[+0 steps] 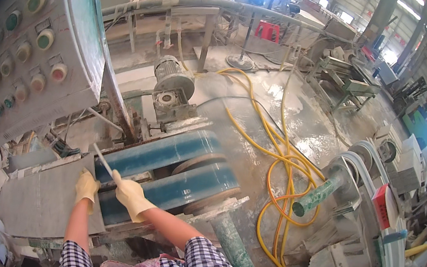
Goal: The person repeatedly picks up rectangular plasterboard pieces, places them on a conveyor belt sander, and sands the edges and faces. After sanding, the person stacks the finished pieces on a nearby table.
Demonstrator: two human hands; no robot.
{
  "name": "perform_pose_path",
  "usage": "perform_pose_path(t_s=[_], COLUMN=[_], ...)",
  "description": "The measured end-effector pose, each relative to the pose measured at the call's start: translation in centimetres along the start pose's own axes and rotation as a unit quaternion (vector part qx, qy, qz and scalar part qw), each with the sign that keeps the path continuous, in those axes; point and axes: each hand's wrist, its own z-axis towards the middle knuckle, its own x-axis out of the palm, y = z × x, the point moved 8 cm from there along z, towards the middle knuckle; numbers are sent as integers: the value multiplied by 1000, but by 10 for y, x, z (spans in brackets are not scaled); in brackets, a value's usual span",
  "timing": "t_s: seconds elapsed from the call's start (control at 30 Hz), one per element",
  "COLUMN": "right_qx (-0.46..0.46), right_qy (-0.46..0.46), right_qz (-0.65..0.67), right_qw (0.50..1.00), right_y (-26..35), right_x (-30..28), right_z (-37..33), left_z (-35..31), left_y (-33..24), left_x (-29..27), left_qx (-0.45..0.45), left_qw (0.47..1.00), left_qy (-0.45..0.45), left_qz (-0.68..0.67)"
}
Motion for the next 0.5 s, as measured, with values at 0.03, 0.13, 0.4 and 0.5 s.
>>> perform_pose_path(t_s=[0.03,0.13,0.4,0.5], right_qx=[-10,-30,-51,-42], right_qy=[-16,2,50,65], right_qz=[5,8,49,55], right_qw=[1000,1000,996,995], right_y=[-2,-1,50,56], right_x=[-2,0,21,19], right_z=[1,10,24,20], left_z=[2,12,1,-7], left_y=[6,31,68,56], left_x=[1,-15,-32,-17], left_qx=[5,18,67,14], left_qw=[1000,992,889,832], left_qy=[-10,-104,-82,-72], left_qz=[-25,-73,-445,-550])
